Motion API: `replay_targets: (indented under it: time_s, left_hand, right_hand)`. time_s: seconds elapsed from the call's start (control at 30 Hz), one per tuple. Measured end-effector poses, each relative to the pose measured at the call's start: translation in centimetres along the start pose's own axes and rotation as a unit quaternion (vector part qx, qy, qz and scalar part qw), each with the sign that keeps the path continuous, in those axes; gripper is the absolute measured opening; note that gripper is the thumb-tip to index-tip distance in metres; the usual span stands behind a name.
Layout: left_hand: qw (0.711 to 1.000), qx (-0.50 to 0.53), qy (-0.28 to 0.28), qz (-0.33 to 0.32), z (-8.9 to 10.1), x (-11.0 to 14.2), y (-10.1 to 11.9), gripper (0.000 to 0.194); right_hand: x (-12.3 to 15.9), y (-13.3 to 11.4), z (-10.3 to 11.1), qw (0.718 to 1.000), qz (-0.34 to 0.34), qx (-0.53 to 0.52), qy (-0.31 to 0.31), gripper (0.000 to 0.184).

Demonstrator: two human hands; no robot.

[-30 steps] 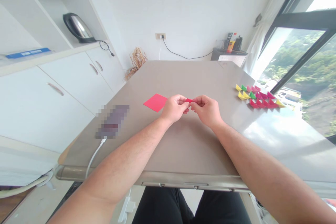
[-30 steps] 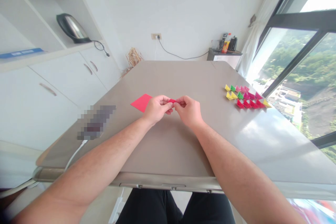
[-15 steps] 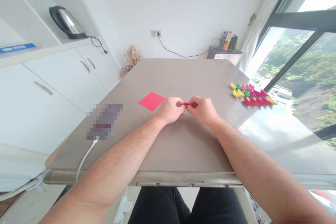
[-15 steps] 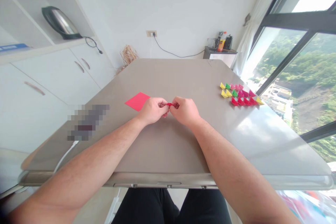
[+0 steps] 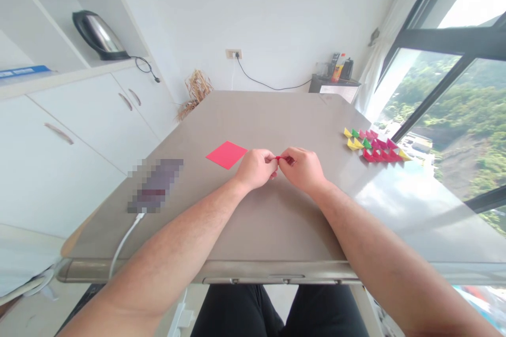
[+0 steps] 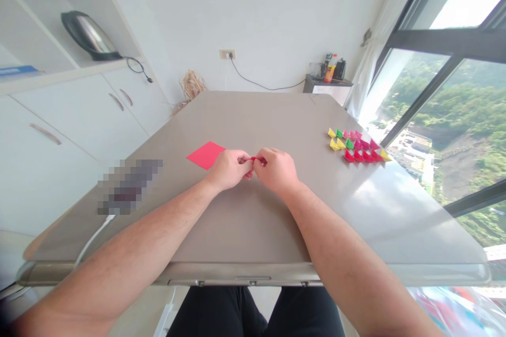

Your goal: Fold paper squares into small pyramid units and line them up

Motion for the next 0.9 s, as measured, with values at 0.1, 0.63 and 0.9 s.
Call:
replay_targets:
  time_s: [0.1,0.63,0.9]
  left_hand:
    - [1.0,-0.008,-0.008,-0.006,-0.1,0.1,0.2,0.015]
    - [0.992,-0.105,-0.034,-0.055,-0.1,0.6,1.7,0.023]
    - [0.984,-0.147,-0.05,-0.088,-0.4,0.7,2.4,0.024]
  right_hand:
    - [0.1,-0.2,0.0,1.0,0.012,0.0,0.007,0.014]
    - [0.2,0.1,-0.2,1.0,0.01,0.009,0.007,0.016]
    - [0.4,-0.6,-0.1,0.997,0.053,0.045,0.01,0.017]
Point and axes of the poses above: each hand's wrist, its own x-axis away from the middle knuckle, its own z-axis out of the back of the hand, y = z × x, the point moved 8 cm from there along -x, towards the middle knuckle, and after that the axes turned 7 degrees about x, right-handed, at the moved point
